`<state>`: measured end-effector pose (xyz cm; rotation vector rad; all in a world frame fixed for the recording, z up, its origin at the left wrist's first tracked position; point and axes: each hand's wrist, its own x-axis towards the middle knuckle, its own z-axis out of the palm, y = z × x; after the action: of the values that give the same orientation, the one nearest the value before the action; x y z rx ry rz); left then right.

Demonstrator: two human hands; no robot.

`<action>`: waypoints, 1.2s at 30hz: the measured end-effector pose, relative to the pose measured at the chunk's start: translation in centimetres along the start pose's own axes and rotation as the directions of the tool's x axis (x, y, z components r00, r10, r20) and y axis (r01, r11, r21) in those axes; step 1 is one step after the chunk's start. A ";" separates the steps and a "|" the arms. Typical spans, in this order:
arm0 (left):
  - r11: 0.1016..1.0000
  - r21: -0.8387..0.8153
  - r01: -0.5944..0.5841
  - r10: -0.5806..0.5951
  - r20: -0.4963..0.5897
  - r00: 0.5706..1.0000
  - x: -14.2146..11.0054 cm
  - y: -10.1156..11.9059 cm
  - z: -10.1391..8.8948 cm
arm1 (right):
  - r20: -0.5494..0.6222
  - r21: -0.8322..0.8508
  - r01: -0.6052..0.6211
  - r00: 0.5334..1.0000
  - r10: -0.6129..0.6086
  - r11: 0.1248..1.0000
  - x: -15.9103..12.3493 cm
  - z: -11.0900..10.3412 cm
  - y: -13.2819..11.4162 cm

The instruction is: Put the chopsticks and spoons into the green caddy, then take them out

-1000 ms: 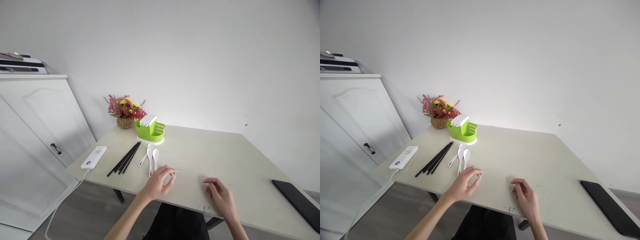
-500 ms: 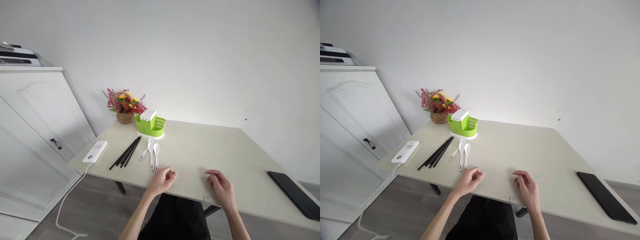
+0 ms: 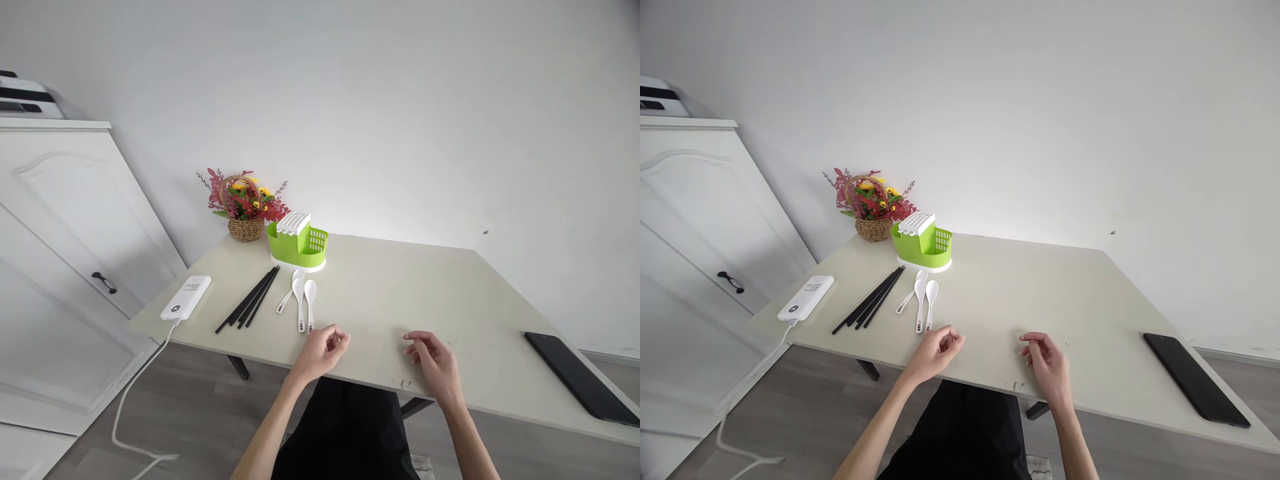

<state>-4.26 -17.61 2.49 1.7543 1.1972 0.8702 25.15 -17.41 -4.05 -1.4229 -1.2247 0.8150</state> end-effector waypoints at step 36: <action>0.928 0.369 0.054 -0.040 -0.045 0.998 1.1 0.2 1.4 | 0.026 -0.081 -0.113 0.993 0.115 0.990 -0.5 0.9 -2.5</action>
<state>-2.67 -16.95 2.16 2.0031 1.4976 0.6810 23.57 -17.76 -1.94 -1.5620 -1.2190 0.8768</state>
